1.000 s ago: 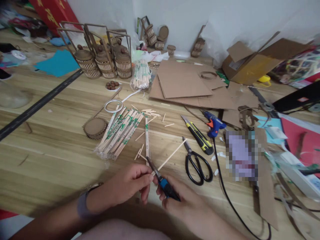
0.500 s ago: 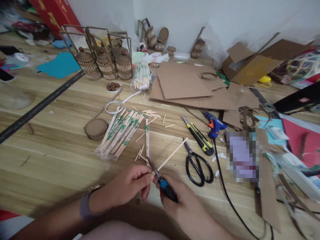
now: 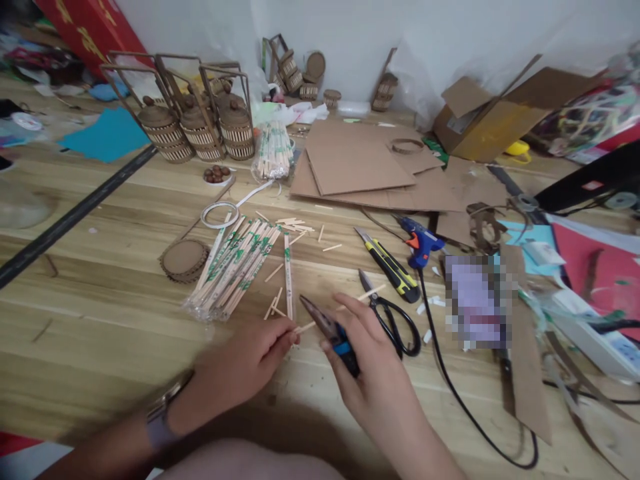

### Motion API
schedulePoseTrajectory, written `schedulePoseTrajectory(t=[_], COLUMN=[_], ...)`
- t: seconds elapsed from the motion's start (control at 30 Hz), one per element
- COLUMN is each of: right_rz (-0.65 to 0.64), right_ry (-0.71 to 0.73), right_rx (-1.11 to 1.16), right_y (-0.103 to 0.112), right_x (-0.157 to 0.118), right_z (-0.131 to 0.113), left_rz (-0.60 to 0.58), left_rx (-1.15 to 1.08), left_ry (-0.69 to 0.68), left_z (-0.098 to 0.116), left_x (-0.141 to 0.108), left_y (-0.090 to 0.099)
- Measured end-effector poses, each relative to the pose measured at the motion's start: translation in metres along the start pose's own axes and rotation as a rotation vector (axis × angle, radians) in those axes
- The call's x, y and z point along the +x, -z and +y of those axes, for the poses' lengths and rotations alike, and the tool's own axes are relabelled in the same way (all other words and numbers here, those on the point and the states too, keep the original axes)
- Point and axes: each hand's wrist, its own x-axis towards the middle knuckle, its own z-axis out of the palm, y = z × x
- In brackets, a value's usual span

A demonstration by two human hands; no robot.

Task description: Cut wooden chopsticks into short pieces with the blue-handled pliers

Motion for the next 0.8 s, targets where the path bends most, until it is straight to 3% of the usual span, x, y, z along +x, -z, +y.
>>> schedulePoseTrajectory(t=[0.2,0.33,0.8], right_rz=[-0.067,-0.104,-0.125], right_ry=[-0.049,-0.067,-0.139], right_rx=[-0.155,-0.265,-0.375], right_y=[-0.028,-0.035,-0.040], right_x=[0.008,0.005,0.006], right_z=[0.005,0.005,-0.005], left_rz=[0.002,-0.040,-0.078], left_rx=[0.295,0.450,0.569], left_ry=[-0.027,-0.010,-0.008], left_z=[0.003,0.008,0.017], left_x=[-0.002,-0.001,-0.001], left_y=[-0.007,-0.003,-0.001])
